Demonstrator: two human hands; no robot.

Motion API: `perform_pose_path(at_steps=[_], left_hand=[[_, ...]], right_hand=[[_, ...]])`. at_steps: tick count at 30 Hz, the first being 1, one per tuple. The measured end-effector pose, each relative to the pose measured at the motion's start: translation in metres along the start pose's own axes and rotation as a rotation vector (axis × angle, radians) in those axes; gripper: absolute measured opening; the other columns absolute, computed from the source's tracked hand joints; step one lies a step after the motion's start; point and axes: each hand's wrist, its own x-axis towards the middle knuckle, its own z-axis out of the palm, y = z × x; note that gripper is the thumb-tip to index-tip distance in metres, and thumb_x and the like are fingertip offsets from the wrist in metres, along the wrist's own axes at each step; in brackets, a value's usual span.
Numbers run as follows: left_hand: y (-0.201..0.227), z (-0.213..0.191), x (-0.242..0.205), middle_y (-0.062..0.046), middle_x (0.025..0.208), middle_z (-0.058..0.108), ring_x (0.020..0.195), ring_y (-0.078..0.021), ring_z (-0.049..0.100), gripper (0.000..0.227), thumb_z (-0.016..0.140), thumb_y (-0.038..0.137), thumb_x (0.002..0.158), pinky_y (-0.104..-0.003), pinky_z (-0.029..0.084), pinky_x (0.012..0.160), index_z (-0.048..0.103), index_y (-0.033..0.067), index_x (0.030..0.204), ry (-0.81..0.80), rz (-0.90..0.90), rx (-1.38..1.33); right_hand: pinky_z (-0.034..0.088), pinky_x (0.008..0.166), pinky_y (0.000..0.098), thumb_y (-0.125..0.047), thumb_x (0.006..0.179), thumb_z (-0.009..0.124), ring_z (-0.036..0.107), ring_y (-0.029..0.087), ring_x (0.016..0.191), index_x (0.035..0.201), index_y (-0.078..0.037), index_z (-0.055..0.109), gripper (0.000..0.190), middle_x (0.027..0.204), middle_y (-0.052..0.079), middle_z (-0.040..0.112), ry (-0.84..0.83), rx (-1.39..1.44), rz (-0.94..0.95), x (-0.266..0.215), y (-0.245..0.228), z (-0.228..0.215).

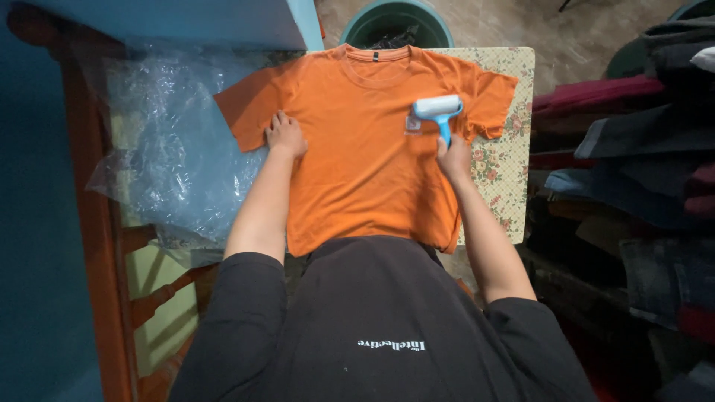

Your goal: Smoothing, lint rolling, and folding an orange t-shirt on a table.

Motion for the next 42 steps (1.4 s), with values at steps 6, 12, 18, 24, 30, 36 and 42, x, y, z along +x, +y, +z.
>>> perform_pose_path(at_steps=[6, 12, 18, 24, 30, 36, 42], left_hand=[[0.026, 0.005, -0.024, -0.031, 0.166, 0.018, 0.156, -0.0455, 0.012, 0.081, 0.069, 0.033, 0.094, -0.062, 0.024, 0.123, 0.037, -0.0065, 0.156, 0.039, -0.011, 0.045], [0.048, 0.028, -0.064, -0.031, 0.164, 0.024, 0.155, -0.0458, 0.021, 0.077, 0.073, 0.036, 0.091, -0.063, 0.03, 0.119, 0.045, -0.001, 0.153, 0.108, 0.028, -0.007], [0.045, 0.053, -0.132, -0.033, 0.153, 0.039, 0.142, -0.0474, 0.039, 0.068, 0.073, 0.027, 0.091, -0.058, 0.04, 0.108, 0.049, -0.0044, 0.147, 0.325, -0.012, -0.101], [0.012, 0.11, -0.131, -0.023, 0.124, 0.048, 0.11, -0.0468, 0.059, 0.065, 0.073, 0.027, 0.091, -0.06, 0.054, 0.084, 0.044, -0.002, 0.141, 0.425, -0.218, -0.17], [-0.005, 0.098, -0.143, -0.023, 0.111, 0.061, 0.104, -0.0472, 0.068, 0.063, 0.06, 0.001, 0.09, -0.058, 0.057, 0.086, 0.037, 0.0026, 0.148, 0.276, -0.047, -0.214], [-0.017, 0.096, -0.16, -0.026, 0.129, 0.058, 0.11, -0.0484, 0.067, 0.069, 0.071, 0.0, 0.083, -0.058, 0.057, 0.093, 0.041, 0.0016, 0.145, 0.216, -0.062, -0.193], [-0.023, 0.1, -0.167, -0.024, 0.115, 0.065, 0.107, -0.0468, 0.07, 0.045, 0.06, 0.0, 0.089, -0.056, 0.058, 0.092, 0.046, 0.0022, 0.132, 0.204, -0.087, -0.148]], right_hand=[[0.056, 0.074, 0.0572, -0.042, 0.096, 0.072, 0.072, 0.047, 0.089, 0.094, -0.006, 0.075, 0.037, 0.081, 0.023, 0.071, 0.145, -0.098, -0.067, 0.124, 0.023, 0.022], [0.057, 0.078, 0.0534, -0.043, 0.096, 0.072, 0.072, 0.046, 0.093, 0.1, -0.004, 0.074, 0.039, 0.086, 0.023, 0.071, 0.178, -0.034, -0.045, 0.119, 0.025, 0.037], [0.051, 0.065, 0.0561, -0.029, 0.099, 0.072, 0.066, 0.051, 0.077, 0.092, 0.0, 0.065, 0.031, 0.076, 0.025, 0.06, 0.324, 0.088, -0.274, -0.023, 0.036, 0.053], [0.054, 0.072, 0.0493, -0.048, 0.098, 0.073, 0.071, 0.039, 0.086, 0.103, -0.009, 0.07, 0.04, 0.086, 0.017, 0.068, -0.009, 0.037, -0.163, -0.088, 0.048, 0.044], [0.053, 0.081, 0.0494, -0.036, 0.105, 0.067, 0.068, 0.042, 0.092, 0.111, 0.0, 0.07, 0.036, 0.086, 0.022, 0.067, 0.082, 0.043, -0.312, -0.098, 0.072, 0.039], [0.056, 0.092, 0.0578, -0.025, 0.085, 0.082, 0.055, 0.043, 0.12, 0.143, -0.006, 0.042, 0.072, 0.127, 0.021, 0.05, 0.233, -0.293, 0.149, -0.125, 0.073, 0.007], [0.055, 0.087, 0.0608, -0.005, 0.089, 0.064, 0.069, 0.051, 0.098, 0.119, -0.003, 0.054, 0.032, 0.099, 0.027, 0.066, 0.029, -0.188, -0.016, -0.131, 0.105, 0.018]])
